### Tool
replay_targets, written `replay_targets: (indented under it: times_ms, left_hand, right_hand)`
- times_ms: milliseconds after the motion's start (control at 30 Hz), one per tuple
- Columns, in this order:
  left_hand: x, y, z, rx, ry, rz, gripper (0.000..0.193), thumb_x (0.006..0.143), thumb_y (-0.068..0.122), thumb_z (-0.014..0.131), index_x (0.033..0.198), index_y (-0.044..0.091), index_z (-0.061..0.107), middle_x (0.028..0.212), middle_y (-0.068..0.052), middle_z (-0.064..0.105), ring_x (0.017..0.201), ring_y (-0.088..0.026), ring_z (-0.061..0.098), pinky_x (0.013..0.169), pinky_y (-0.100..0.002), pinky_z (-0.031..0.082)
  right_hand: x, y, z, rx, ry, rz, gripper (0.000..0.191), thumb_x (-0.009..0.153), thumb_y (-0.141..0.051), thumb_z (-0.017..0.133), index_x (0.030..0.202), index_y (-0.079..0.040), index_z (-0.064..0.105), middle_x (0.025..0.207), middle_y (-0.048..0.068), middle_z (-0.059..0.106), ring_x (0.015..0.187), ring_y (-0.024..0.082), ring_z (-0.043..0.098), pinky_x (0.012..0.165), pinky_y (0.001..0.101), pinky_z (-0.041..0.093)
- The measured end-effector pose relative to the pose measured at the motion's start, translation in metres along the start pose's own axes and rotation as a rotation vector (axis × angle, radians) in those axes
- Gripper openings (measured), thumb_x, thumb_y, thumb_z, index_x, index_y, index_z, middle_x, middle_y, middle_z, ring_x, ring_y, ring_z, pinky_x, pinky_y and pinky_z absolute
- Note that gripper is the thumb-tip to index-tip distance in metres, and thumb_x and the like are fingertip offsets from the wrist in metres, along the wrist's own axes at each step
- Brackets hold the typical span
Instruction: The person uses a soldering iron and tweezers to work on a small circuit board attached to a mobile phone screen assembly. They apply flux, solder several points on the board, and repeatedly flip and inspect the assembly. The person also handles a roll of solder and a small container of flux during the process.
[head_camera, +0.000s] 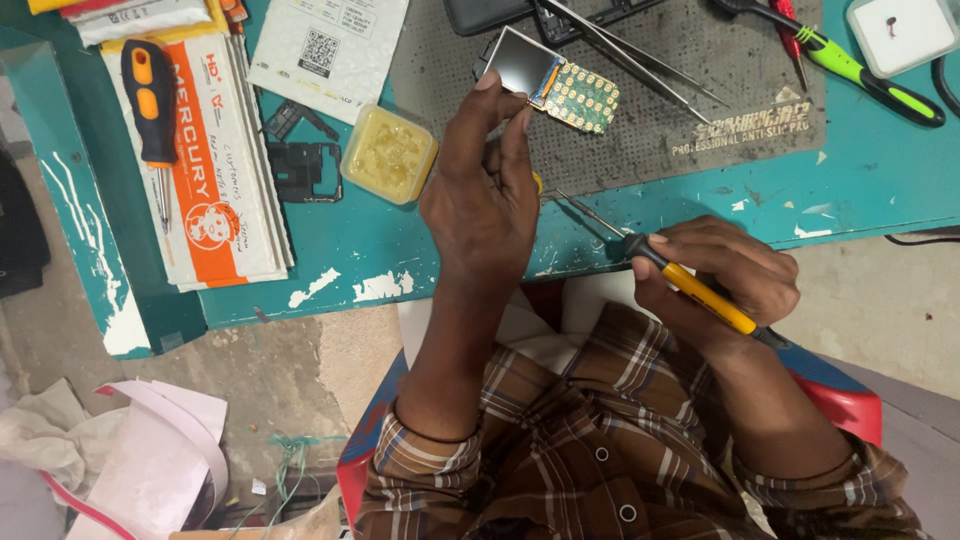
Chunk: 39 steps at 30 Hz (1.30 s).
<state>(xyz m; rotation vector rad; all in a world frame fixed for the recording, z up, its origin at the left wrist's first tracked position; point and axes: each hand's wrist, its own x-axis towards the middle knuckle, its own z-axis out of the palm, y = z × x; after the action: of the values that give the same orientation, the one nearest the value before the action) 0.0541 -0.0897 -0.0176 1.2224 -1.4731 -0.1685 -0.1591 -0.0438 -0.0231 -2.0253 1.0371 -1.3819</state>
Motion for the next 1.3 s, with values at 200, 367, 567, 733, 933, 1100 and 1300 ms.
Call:
replay_targets:
  times_ms: [200,367,567,733,933,1100,1300]
  left_hand:
    - [0.0,0.0002,-0.0007,-0.002,0.001,0.004,0.049,0.112,-0.005,0.066,0.15,0.008,0.037,0.123,-0.013,0.07,0.098,-0.014,0.077,0.066,-0.021,0.058]
    - [0.0002,0.0004,-0.0011,0.003,0.001,0.008,0.049,0.112,-0.004,0.066,0.149,0.007,0.037,0.122,-0.013,0.071,0.096,-0.013,0.076,0.065,-0.021,0.057]
    - [-0.0006,0.0,-0.0019,-0.003,0.001,0.002,0.048,0.112,-0.005,0.066,0.149,0.007,0.037,0.123,-0.013,0.07,0.097,-0.013,0.076,0.066,-0.021,0.058]
    - [-0.0005,0.0001,-0.0019,-0.024,0.006,0.007,0.048,0.113,-0.005,0.065,0.15,0.008,0.037,0.124,-0.013,0.07,0.098,-0.013,0.076,0.066,-0.021,0.059]
    - [-0.0008,-0.001,-0.0016,-0.013,-0.002,0.002,0.048,0.112,-0.005,0.065,0.149,0.008,0.038,0.121,-0.012,0.071,0.092,-0.01,0.075,0.062,-0.02,0.054]
    - [-0.001,-0.001,-0.0011,-0.001,-0.005,0.009,0.048,0.112,-0.005,0.065,0.149,0.008,0.037,0.123,-0.012,0.07,0.093,-0.01,0.075,0.061,-0.02,0.054]
    - [-0.0002,-0.0013,-0.0014,0.002,-0.01,0.021,0.048,0.113,-0.005,0.065,0.15,0.008,0.036,0.124,-0.012,0.07,0.097,-0.012,0.076,0.064,-0.02,0.056]
  right_hand:
    - [-0.0002,0.0024,0.0016,-0.008,0.009,-0.025,0.022,0.086,0.006,0.084,0.1,0.006,0.067,0.092,0.019,0.073,0.079,0.026,0.075,0.07,0.033,0.061]
    - [-0.0027,0.0027,0.0019,-0.021,0.027,-0.009,0.02,0.088,0.006,0.084,0.1,0.006,0.067,0.09,0.018,0.072,0.077,0.026,0.075,0.068,0.0319,0.061]
    - [-0.0042,0.0052,0.0029,0.008,0.027,-0.023,0.021,0.087,0.006,0.084,0.099,0.006,0.066,0.091,0.019,0.073,0.077,0.026,0.075,0.069,0.0329,0.062]
    - [-0.0045,0.0044,0.0023,0.026,0.016,-0.004,0.021,0.087,0.006,0.084,0.099,0.007,0.067,0.093,0.02,0.073,0.078,0.027,0.076,0.07,0.0334,0.062]
    - [-0.0025,0.0076,0.0044,0.009,0.028,-0.037,0.02,0.083,0.005,0.085,0.094,0.007,0.069,0.086,0.019,0.073,0.079,0.027,0.076,0.066,0.0327,0.062]
    - [-0.0033,0.0059,0.0031,0.001,0.027,-0.019,0.019,0.087,0.006,0.085,0.097,0.008,0.068,0.09,0.019,0.073,0.079,0.027,0.076,0.069,0.0336,0.063]
    - [-0.0022,0.0042,0.0021,-0.02,0.017,-0.008,0.02,0.086,0.007,0.085,0.097,0.007,0.068,0.091,0.019,0.073,0.078,0.027,0.076,0.072,0.0351,0.063]
